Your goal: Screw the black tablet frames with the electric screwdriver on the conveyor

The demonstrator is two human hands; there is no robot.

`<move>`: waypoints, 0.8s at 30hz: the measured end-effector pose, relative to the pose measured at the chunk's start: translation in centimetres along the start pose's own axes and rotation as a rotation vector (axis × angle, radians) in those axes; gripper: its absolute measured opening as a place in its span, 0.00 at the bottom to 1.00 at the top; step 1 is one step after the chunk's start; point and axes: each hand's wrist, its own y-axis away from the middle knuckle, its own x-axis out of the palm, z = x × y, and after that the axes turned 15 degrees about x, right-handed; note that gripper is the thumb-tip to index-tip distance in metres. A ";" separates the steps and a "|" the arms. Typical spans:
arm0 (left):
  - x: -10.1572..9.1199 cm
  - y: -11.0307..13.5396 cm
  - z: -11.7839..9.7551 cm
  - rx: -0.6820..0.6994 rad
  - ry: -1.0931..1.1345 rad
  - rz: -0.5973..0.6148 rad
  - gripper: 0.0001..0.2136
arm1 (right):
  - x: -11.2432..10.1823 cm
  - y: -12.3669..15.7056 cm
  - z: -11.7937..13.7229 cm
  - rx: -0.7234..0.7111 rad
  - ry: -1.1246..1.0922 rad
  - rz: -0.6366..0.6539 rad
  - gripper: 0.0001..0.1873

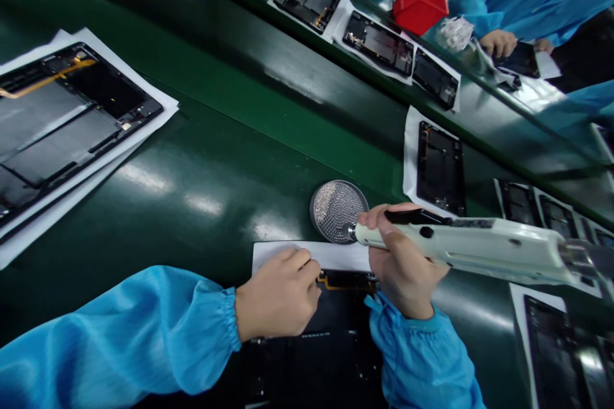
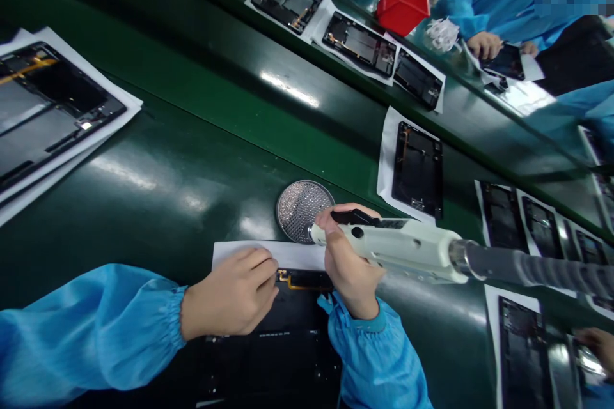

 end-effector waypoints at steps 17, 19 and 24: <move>-0.1 0.1 0.4 -0.024 -0.005 0.007 0.11 | -0.9 5.2 1.5 -0.022 0.066 0.279 0.15; 0.0 0.1 0.3 -0.024 -0.010 0.007 0.12 | -1.0 5.5 0.9 -0.019 0.090 0.326 0.16; 0.0 0.1 0.3 -0.022 -0.008 0.037 0.12 | -1.3 5.6 0.0 0.015 0.103 0.330 0.15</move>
